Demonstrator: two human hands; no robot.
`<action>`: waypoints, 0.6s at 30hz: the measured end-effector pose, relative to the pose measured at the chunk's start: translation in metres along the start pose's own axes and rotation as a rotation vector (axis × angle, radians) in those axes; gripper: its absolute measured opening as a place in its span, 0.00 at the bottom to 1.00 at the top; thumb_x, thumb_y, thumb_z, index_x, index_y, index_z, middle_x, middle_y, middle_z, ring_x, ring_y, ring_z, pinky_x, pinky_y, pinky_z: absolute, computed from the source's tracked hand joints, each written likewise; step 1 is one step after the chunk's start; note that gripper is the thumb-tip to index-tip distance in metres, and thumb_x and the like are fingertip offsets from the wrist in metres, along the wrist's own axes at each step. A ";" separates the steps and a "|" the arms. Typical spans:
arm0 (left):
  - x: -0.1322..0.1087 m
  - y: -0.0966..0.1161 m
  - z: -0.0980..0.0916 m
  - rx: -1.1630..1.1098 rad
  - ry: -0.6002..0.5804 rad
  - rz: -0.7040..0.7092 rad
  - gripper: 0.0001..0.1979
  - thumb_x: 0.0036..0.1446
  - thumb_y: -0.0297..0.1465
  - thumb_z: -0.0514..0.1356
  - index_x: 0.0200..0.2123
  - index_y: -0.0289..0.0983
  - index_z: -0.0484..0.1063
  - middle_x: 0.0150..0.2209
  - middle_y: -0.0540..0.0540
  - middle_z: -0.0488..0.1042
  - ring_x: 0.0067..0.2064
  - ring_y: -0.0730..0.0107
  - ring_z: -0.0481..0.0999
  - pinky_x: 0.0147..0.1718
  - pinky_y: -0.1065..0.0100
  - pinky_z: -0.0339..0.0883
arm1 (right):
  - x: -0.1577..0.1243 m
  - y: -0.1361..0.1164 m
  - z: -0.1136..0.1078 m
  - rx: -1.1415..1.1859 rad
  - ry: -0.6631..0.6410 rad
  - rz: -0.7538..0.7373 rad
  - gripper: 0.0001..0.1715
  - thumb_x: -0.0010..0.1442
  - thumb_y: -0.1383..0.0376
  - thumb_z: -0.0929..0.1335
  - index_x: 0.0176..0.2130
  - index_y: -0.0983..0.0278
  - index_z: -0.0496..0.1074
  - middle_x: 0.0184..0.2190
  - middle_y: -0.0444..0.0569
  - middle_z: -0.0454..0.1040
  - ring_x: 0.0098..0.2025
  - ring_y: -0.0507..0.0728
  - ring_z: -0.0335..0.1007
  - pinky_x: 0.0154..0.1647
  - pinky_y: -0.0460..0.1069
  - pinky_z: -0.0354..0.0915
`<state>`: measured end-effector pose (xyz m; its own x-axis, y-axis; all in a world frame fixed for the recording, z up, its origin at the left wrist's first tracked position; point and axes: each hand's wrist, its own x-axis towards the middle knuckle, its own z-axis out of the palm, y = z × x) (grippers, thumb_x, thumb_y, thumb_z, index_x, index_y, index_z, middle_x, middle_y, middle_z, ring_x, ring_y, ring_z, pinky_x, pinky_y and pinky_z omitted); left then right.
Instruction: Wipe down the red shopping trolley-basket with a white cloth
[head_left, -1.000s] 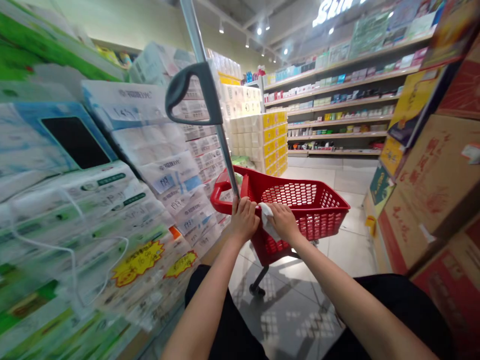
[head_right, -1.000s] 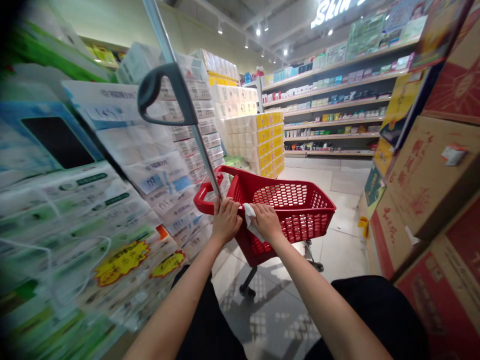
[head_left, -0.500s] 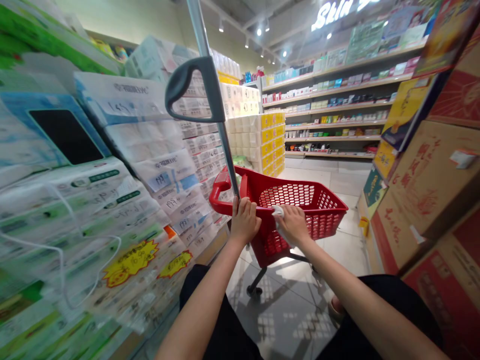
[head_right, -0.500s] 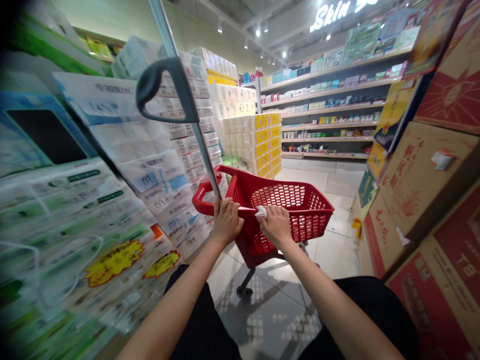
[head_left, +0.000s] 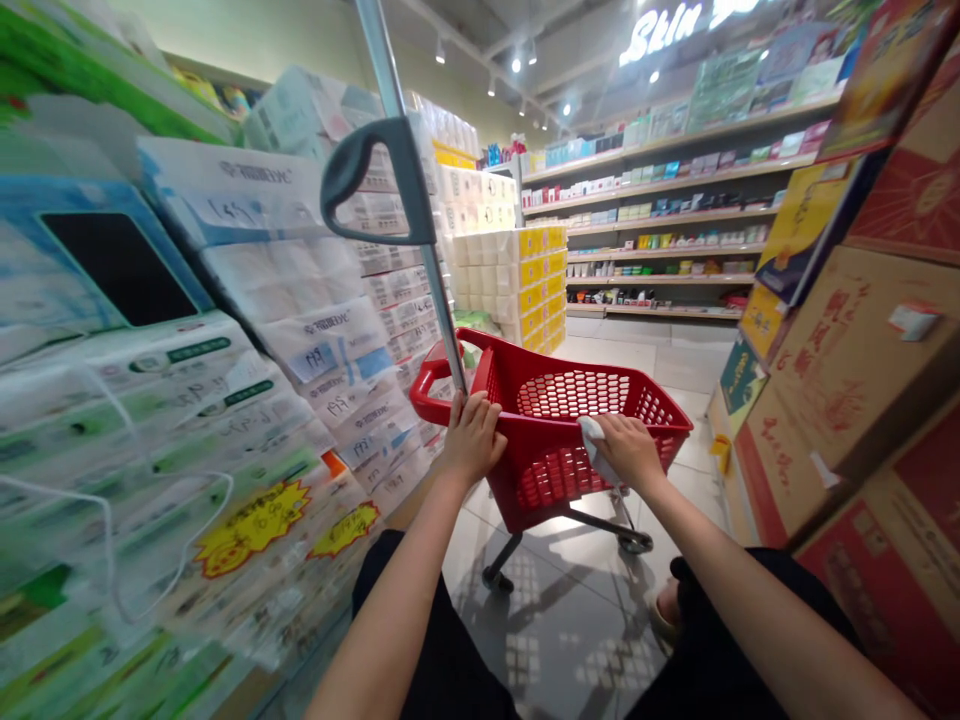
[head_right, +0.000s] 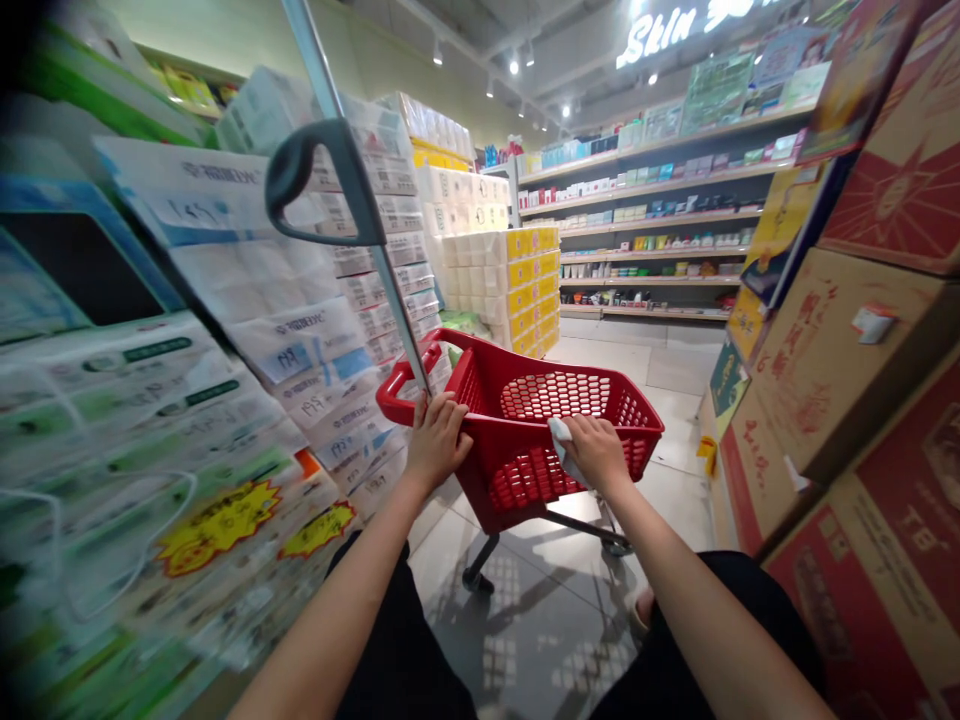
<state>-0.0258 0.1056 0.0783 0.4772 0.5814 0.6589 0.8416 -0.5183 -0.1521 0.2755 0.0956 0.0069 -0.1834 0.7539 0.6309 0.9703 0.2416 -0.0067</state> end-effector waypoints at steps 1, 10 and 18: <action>0.000 0.000 -0.001 0.002 0.002 -0.005 0.19 0.54 0.30 0.55 0.51 0.38 0.66 0.52 0.41 0.70 0.66 0.55 0.54 0.68 0.48 0.33 | -0.002 0.001 0.000 -0.014 0.010 0.025 0.20 0.67 0.56 0.57 0.48 0.63 0.70 0.42 0.52 0.74 0.44 0.60 0.65 0.47 0.54 0.52; 0.012 0.073 0.040 -0.049 -0.045 0.002 0.20 0.55 0.33 0.56 0.52 0.38 0.67 0.51 0.41 0.69 0.58 0.51 0.62 0.65 0.44 0.40 | 0.005 -0.057 0.003 0.018 0.110 0.097 0.18 0.68 0.59 0.57 0.47 0.63 0.69 0.42 0.53 0.75 0.44 0.60 0.64 0.49 0.54 0.50; 0.000 0.048 0.037 -0.091 -0.114 0.015 0.17 0.58 0.32 0.55 0.51 0.45 0.67 0.46 0.46 0.71 0.53 0.57 0.63 0.63 0.49 0.46 | -0.008 -0.036 -0.008 0.015 -0.044 -0.143 0.21 0.67 0.58 0.58 0.54 0.63 0.67 0.45 0.54 0.74 0.44 0.60 0.66 0.44 0.53 0.54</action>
<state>0.0236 0.1043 0.0435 0.5192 0.6381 0.5686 0.8103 -0.5791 -0.0900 0.2434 0.0765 0.0082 -0.3262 0.7370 0.5920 0.9316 0.3570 0.0687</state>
